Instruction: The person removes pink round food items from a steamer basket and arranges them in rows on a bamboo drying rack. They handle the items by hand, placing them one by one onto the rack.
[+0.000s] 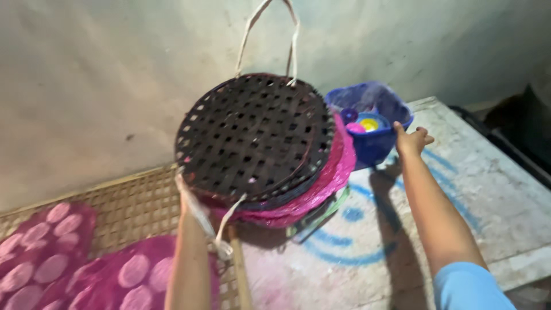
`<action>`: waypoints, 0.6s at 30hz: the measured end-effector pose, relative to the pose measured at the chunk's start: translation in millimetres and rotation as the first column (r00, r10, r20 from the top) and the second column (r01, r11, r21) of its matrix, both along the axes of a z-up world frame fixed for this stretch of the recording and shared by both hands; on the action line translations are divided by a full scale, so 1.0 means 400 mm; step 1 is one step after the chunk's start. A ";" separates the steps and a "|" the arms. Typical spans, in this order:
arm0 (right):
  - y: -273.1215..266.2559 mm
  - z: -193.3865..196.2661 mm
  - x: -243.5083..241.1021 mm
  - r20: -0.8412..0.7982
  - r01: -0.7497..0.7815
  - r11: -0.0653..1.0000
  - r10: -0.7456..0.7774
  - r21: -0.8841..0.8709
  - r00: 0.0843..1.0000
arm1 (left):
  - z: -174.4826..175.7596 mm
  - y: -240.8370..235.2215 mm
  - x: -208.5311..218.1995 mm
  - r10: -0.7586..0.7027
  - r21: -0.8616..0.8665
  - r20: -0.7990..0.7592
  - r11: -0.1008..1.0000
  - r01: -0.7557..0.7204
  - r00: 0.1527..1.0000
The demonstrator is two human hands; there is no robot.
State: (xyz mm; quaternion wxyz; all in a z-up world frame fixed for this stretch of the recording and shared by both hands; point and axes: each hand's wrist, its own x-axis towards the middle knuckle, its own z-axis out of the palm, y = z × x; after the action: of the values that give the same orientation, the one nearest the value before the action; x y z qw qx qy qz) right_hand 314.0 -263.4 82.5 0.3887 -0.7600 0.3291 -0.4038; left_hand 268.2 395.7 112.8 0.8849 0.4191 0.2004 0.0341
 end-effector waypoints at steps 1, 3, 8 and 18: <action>-0.039 -0.001 0.022 -0.075 -0.016 0.995 0.024 0.102 0.997 | 0.001 -0.004 0.012 -0.002 0.024 0.100 1.000 0.000 0.995; -0.104 0.006 0.077 -0.182 -0.089 0.944 0.153 0.318 0.971 | -0.005 -0.026 0.031 0.096 0.155 0.293 0.977 -0.146 0.951; -0.223 0.018 0.151 -0.065 -0.360 0.817 0.432 0.450 0.899 | -0.039 -0.094 -0.026 0.229 0.097 0.437 0.949 -0.299 0.870; -0.576 0.145 -0.014 -0.123 -0.421 0.805 0.509 0.418 0.852 | -0.086 -0.436 -0.095 -0.029 0.051 0.110 0.998 0.024 0.993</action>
State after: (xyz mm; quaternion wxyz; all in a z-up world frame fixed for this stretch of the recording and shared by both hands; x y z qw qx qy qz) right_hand 308.5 -493.9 140.4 0.5738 -0.7698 0.2451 -0.1342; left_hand 230.2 221.5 78.6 0.8844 0.4409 0.1444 0.0505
